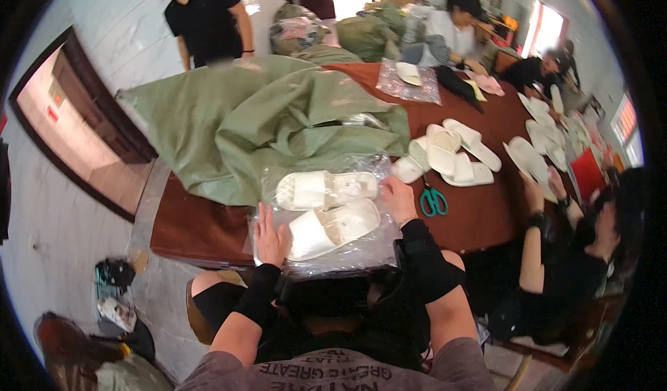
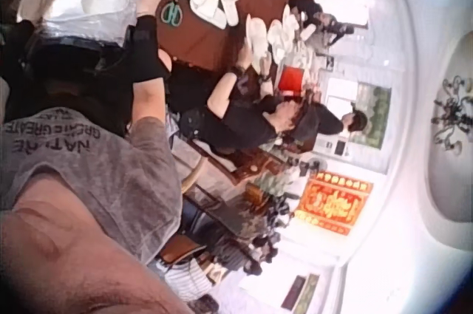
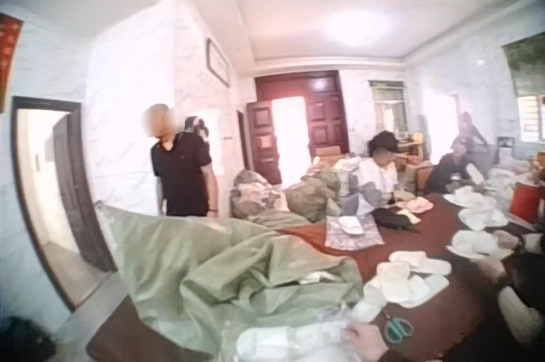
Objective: Packaging pairs of sandals into individual plastic bags from larger storage sacks.
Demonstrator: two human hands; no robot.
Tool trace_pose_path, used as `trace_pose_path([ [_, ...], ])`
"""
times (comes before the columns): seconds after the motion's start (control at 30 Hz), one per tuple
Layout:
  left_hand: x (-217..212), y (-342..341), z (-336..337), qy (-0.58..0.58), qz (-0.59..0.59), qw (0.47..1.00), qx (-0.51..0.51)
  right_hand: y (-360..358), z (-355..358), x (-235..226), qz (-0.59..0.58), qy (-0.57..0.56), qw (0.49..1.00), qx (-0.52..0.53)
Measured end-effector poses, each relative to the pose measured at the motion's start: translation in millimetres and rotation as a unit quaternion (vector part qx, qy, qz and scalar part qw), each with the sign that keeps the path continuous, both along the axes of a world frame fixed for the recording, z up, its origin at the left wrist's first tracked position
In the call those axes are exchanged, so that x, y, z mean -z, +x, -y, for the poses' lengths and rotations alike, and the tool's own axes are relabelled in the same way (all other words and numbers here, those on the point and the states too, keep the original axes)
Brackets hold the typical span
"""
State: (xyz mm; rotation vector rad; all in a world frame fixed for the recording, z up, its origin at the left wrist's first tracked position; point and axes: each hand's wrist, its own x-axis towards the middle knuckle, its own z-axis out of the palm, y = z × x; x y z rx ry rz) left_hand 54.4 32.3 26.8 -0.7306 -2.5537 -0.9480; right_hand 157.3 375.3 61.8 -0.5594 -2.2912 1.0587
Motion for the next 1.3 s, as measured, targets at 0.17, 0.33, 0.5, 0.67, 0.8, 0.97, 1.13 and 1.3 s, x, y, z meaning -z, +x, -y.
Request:
trace_pose_path([
  [0.17,8.6,-2.0,9.8,0.032,-0.021,0.999,-0.01,-32.3,-19.2,59.8,0.2,-0.029,0.974,-0.107],
  [0.33,7.4,0.1,1.5,-0.014,-0.04,0.999,-0.033,-21.1,-30.4,56.9,0.13,-0.089,0.98,-0.121],
  [0.5,-2.1,6.4,14.0,0.037,0.003,0.999,-0.008,-14.3,18.2,40.4,0.013,-0.292,0.944,-0.155],
  [0.67,17.7,-3.2,13.6,0.068,-0.01,0.998,-0.004,-17.6,17.6,63.1,0.126,-0.246,0.942,-0.19],
  [0.8,20.9,-3.4,15.7,0.102,0.02,0.994,0.03,-5.2,28.9,38.9,0.129,-0.308,0.921,-0.202],
  [0.97,12.6,-25.2,34.4,0.168,0.176,0.964,0.108,-3.1,19.8,45.9,0.097,-0.259,0.949,-0.148],
  [1.13,20.7,-21.3,26.8,0.313,0.202,0.922,0.103,-5.9,26.1,67.5,0.081,-0.117,0.984,-0.108],
  [1.3,19.7,-34.4,32.8,0.291,0.17,0.937,0.087,-13.4,38.4,58.7,0.117,-0.166,0.969,-0.138],
])
